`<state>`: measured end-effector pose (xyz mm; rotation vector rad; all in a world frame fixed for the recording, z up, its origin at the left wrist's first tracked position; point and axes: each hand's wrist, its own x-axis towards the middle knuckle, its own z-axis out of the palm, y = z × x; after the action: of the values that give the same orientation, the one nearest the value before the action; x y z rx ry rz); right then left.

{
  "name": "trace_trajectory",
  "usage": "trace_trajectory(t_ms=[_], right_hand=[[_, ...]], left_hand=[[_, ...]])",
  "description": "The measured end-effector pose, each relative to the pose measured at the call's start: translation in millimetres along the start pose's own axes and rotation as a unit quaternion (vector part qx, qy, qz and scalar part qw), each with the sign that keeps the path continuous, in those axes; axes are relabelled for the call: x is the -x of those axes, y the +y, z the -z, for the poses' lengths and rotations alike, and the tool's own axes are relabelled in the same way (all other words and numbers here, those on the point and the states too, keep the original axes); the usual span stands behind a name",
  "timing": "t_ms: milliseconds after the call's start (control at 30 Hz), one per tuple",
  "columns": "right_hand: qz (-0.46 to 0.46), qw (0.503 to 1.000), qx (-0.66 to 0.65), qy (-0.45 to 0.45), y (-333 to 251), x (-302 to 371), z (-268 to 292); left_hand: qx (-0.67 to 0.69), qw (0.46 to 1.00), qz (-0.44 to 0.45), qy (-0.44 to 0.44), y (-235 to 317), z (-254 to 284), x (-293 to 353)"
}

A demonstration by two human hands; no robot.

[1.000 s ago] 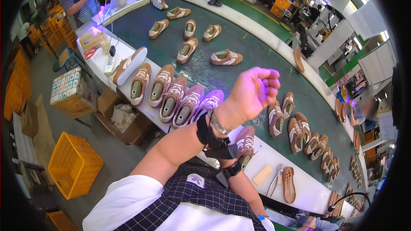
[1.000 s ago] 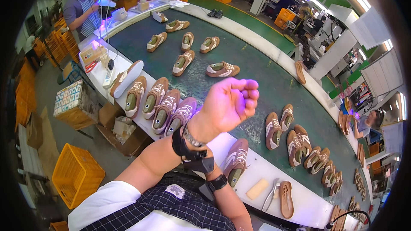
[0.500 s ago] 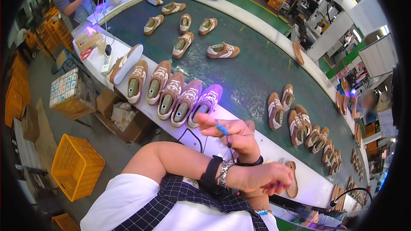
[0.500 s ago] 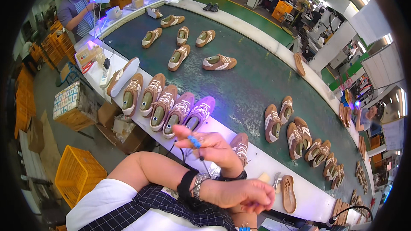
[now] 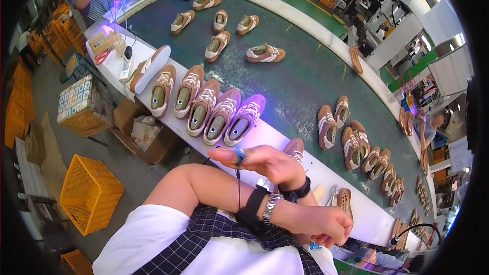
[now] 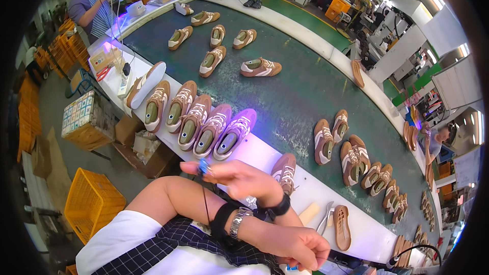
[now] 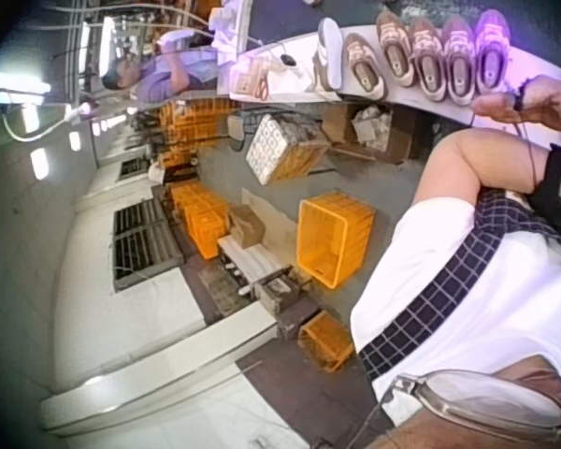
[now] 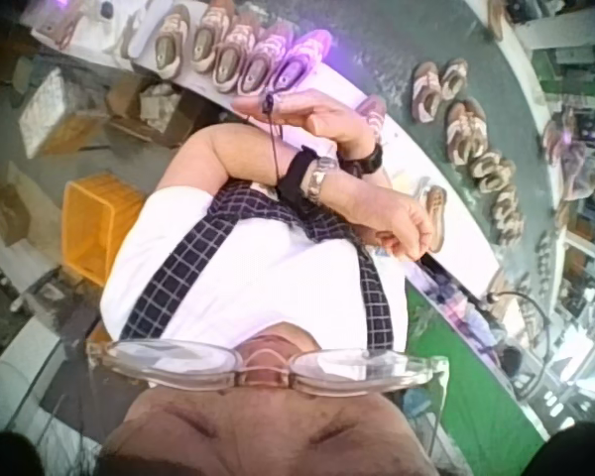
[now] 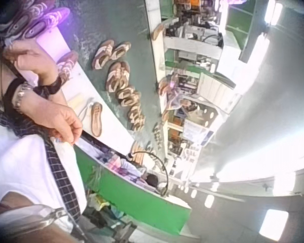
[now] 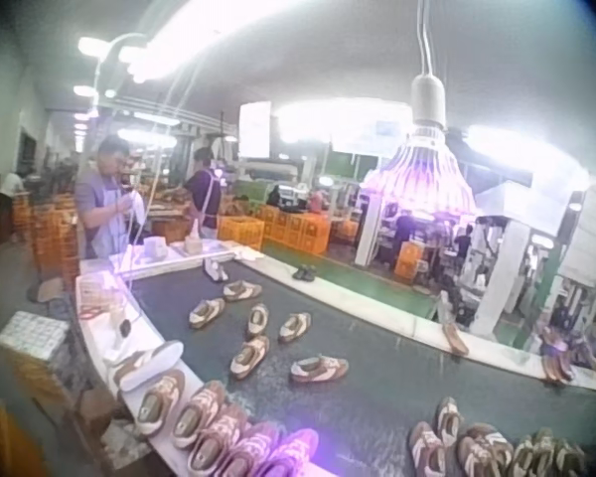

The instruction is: Inspecting manufactured shoes on a conveyor belt and adjusting a wearable sensor.

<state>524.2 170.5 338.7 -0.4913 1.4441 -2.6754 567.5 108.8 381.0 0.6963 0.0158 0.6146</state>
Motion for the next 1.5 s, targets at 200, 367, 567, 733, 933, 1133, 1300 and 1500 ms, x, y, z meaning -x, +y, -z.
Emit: trace_trajectory(t_ms=[200,367,567,733,933,1133,1300,1500], right_hand=[[-0.14,0.98,-0.109,0.095,52.1,78.0,-2.1],[-0.055,0.956,-0.147,0.248,100.2,29.9,0.0],[0.029,0.948,-0.257,0.187,135.6,2.8,31.5],[0.09,0.958,-0.223,0.159,75.5,-22.8,-22.2],[-0.017,0.971,-0.134,0.195,48.1,-18.2,-41.8],[0.056,0.983,-0.071,0.163,18.2,-31.9,-58.1],[0.08,0.978,-0.052,0.183,-6.6,-44.8,-61.6],[-0.067,0.94,-0.057,0.328,6.7,-34.0,-52.7]], left_hand=[[-0.129,0.989,-0.073,0.017,58.5,-10.7,-12.5],[-0.136,0.961,-0.22,0.094,157.0,-4.7,-13.4],[-0.14,0.906,-0.362,0.17,245.6,25.9,7.6],[-0.209,0.859,-0.38,0.273,290.5,73.3,27.7],[-0.281,0.789,-0.31,0.449,297.1,135.3,51.2],[-0.445,0.695,-0.145,0.546,245.8,162.5,53.9],[-0.573,0.639,-0.106,0.502,216.3,183.9,48.5],[-0.763,0.463,-0.056,0.448,214.6,191.2,61.8]])
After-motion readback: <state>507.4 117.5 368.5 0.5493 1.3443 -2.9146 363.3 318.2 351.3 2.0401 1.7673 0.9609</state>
